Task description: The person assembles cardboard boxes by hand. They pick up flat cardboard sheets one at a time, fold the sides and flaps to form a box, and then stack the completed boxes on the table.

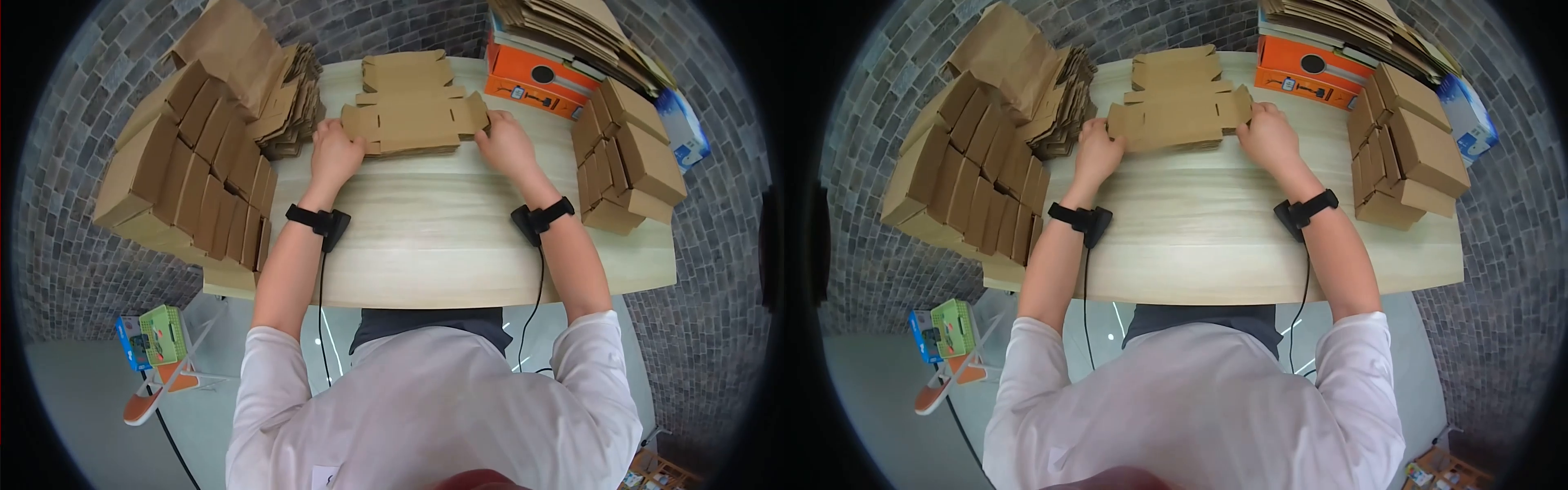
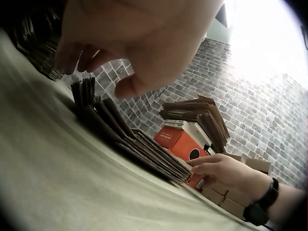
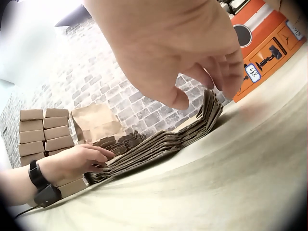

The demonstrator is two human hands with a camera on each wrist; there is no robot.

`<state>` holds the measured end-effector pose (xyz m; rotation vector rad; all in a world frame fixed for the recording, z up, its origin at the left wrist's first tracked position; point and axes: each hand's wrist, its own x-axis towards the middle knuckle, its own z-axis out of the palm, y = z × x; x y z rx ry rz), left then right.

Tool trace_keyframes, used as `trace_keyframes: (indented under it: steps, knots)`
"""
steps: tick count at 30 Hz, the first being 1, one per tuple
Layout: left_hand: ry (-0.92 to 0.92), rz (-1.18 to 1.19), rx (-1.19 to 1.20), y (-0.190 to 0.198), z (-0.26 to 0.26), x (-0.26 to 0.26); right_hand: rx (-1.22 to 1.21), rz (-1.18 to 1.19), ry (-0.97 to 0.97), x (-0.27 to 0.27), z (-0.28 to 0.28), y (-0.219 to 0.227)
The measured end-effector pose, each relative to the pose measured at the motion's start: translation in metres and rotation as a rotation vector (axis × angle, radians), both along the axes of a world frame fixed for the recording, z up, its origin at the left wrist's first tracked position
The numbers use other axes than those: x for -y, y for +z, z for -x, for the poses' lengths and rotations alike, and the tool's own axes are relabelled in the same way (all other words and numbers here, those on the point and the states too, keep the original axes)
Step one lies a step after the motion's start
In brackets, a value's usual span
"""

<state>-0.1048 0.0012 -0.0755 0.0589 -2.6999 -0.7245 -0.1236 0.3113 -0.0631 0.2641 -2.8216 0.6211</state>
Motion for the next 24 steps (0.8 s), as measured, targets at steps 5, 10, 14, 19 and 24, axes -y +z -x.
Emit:
trace_keyframes:
  steps: [5, 10, 14, 19, 24]
  knots:
    - [-0.017, 0.062, -0.018, 0.0, -0.006, -0.003, -0.158, -0.081, 0.003, 0.008, -0.005, -0.002]
    - [0.002, 0.083, -0.027, 0.002, 0.002, -0.001, -0.107, -0.055, -0.062, 0.013, -0.001, -0.001]
    - [0.001, 0.079, 0.031, 0.004, 0.01, 0.001, 0.083, -0.092, -0.156, 0.017, 0.004, 0.014]
    - [0.009, 0.103, -0.104, 0.006, 0.019, 0.005, -0.096, 0.162, -0.146, 0.003, 0.021, 0.003]
    - [-0.057, -0.181, -0.362, 0.03, 0.013, 0.007, -0.267, 0.458, -0.01, -0.003, 0.022, 0.014]
